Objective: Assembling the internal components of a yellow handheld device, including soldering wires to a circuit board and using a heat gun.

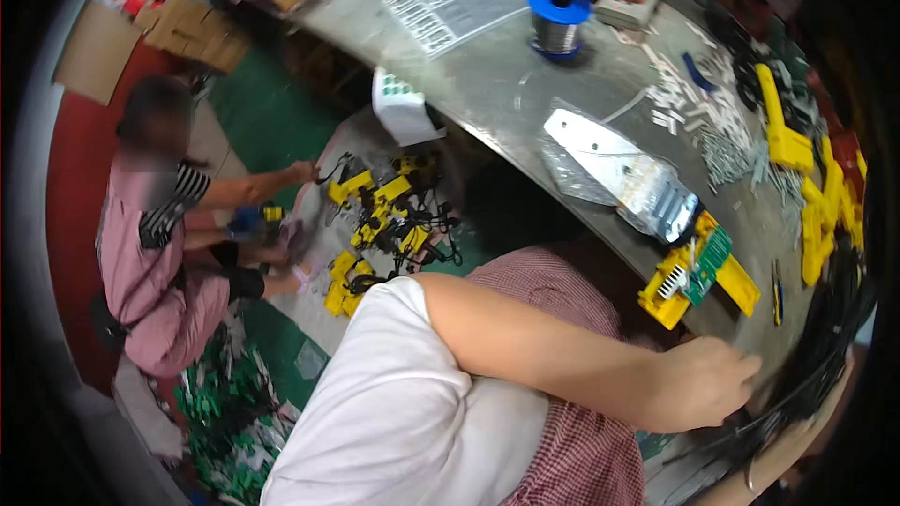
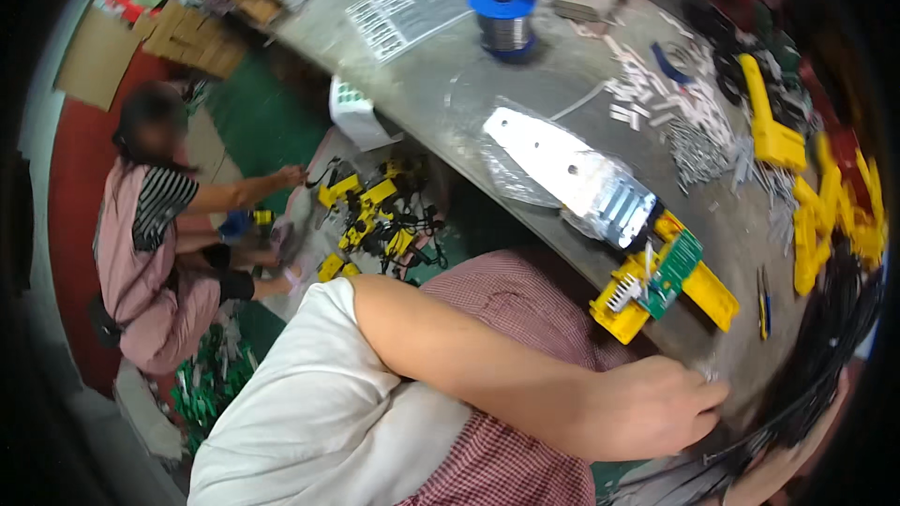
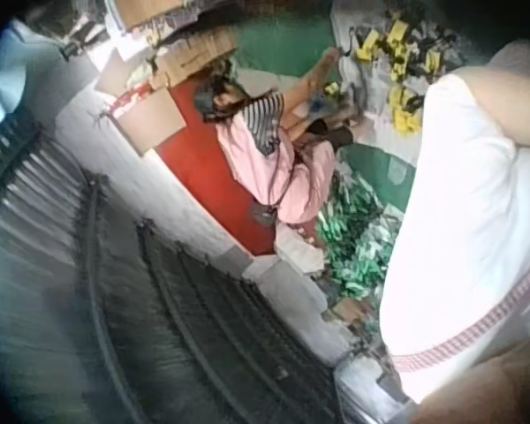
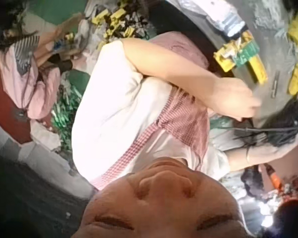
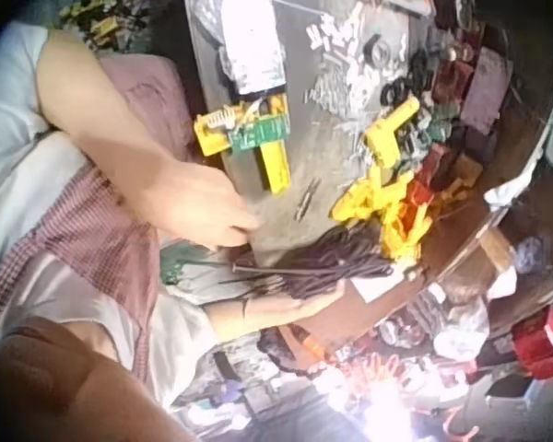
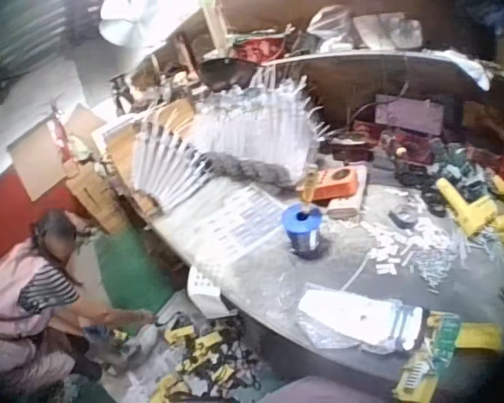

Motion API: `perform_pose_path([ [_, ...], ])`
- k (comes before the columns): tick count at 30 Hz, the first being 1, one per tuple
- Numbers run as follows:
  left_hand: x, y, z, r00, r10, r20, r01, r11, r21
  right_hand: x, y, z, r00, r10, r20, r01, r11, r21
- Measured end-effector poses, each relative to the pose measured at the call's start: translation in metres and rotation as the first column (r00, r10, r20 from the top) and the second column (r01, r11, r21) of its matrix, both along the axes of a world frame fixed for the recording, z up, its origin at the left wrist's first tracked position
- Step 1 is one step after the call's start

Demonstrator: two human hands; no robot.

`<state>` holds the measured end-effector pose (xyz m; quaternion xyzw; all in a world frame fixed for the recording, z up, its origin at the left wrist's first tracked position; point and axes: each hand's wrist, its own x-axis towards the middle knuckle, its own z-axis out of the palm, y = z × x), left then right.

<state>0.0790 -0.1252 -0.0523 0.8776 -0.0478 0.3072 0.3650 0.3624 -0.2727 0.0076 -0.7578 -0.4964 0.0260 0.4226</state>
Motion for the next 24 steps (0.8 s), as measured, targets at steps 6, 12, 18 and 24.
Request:
perform_pose_path([
  [6,0.068,-0.006,0.004,0.962,-0.234,-0.144,0.114,0.818,-0.564,-0.044,0.078,-0.009,0.983,-0.093,-0.161,0.12,0.979,0.168],
  [12,0.037,0.032,0.036,0.984,-0.073,-0.164,-0.061,0.722,-0.689,-0.048,0.097,0.012,0.576,-0.085,-0.813,0.526,0.8,0.289],
  [18,0.045,0.057,0.062,0.992,-0.122,-0.012,0.116,0.965,-0.233,-0.007,0.128,-0.029,0.516,0.014,-0.857,0.645,0.652,0.399],
  [24,0.041,0.111,0.073,0.997,0.0,-0.077,0.014,0.982,0.189,0.041,0.17,-0.016,0.364,0.169,-0.916,0.634,0.676,0.376],
])
